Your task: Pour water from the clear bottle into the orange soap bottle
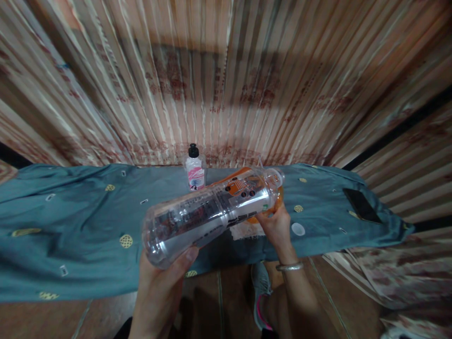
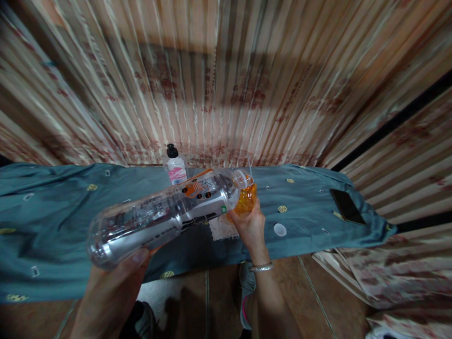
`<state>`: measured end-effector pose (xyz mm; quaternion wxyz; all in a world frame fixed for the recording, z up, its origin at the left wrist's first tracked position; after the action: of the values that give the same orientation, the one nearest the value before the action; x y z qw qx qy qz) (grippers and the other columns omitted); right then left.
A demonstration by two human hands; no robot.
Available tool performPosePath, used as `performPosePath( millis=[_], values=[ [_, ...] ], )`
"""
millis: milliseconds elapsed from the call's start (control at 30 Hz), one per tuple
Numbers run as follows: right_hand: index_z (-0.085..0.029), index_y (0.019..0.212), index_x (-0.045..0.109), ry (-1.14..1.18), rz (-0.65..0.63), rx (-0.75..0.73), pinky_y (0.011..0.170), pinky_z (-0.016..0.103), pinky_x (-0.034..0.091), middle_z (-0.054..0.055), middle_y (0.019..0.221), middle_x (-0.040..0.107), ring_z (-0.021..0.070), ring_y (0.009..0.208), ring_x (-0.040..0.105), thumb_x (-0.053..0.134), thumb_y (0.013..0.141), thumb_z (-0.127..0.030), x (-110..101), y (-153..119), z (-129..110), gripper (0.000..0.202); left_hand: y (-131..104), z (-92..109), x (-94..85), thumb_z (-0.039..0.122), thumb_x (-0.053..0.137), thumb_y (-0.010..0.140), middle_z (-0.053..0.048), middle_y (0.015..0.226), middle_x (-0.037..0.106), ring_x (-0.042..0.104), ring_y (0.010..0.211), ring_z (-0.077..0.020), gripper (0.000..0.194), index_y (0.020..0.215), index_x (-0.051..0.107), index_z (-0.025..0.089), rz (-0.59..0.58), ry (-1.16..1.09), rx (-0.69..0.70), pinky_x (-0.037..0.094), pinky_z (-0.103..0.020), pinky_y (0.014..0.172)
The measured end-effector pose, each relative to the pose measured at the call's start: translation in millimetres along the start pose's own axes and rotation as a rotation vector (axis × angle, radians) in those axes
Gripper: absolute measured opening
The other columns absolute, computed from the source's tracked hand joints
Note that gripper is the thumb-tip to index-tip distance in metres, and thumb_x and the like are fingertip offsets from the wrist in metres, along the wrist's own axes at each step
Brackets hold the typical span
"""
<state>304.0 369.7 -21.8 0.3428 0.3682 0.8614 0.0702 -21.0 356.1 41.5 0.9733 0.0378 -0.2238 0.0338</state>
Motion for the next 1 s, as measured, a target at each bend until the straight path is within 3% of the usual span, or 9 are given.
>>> performPosePath(
  millis=[167,333,567,767,1000],
  values=[
    [-0.025,0.106,0.064,0.010,-0.005,-0.008,0.068,0.037,0.061,0.004,0.086,0.081,0.0293,0.077,0.079,0.085,0.072,-0.049,-0.2,-0.6,-1.7,0.047,1.0,-2.7,-0.5,0.036,0.098,0.078,-0.011,0.115,0.084,0.081,0.116,-0.0370,0.055,0.128,0.077,0.025,-0.037,0.012,0.002,0.067,-0.055,0.104],
    [-0.025,0.107,0.065,0.014,-0.011,0.001,0.067,0.038,0.062,0.005,0.085,0.081,0.0298,0.074,0.078,0.086,0.071,-0.049,0.8,0.0,0.6,0.048,0.2,0.1,-2.2,0.037,0.102,0.072,-0.010,0.118,0.085,0.080,0.121,-0.0391,0.061,0.126,0.077,0.028,0.033,0.013,-0.004,0.066,-0.056,0.107],
    [-0.025,0.105,0.064,0.008,-0.012,0.014,0.066,0.038,0.061,0.005,0.083,0.080,0.0313,0.075,0.078,0.085,0.069,-0.049,0.7,0.3,2.2,0.048,-0.3,3.8,5.8,0.032,0.098,0.079,-0.011,0.118,0.084,0.079,0.123,-0.0399,0.056,0.130,0.076,0.029,-0.038,-0.022,0.006,0.065,-0.060,0.108],
    [-0.025,0.106,0.064,0.002,-0.012,0.021,0.068,0.039,0.061,0.006,0.085,0.080,0.0322,0.078,0.079,0.085,0.069,-0.050,0.7,-0.1,1.2,0.050,-2.0,3.4,3.5,0.031,0.098,0.080,-0.009,0.119,0.084,0.075,0.132,-0.0398,0.053,0.127,0.076,0.030,-0.031,-0.009,0.010,0.062,-0.060,0.114],
    [-0.025,0.104,0.063,0.013,-0.005,0.010,0.065,0.038,0.059,0.005,0.083,0.079,0.0309,0.073,0.078,0.085,0.070,-0.050,-0.1,0.2,-0.7,0.048,-0.5,2.2,4.6,0.032,0.097,0.082,-0.010,0.118,0.084,0.074,0.133,-0.0396,0.050,0.127,0.076,0.029,-0.048,-0.015,0.007,0.064,-0.059,0.111]
  ],
)
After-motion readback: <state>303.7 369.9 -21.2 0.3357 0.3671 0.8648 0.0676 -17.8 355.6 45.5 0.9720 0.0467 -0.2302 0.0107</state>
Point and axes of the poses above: each hand's wrist, its own y-axis towards the middle knuckle, its own x-axis out of the palm, z = x × y, the point moved 9 cm from there along y, towards the middle knuckle
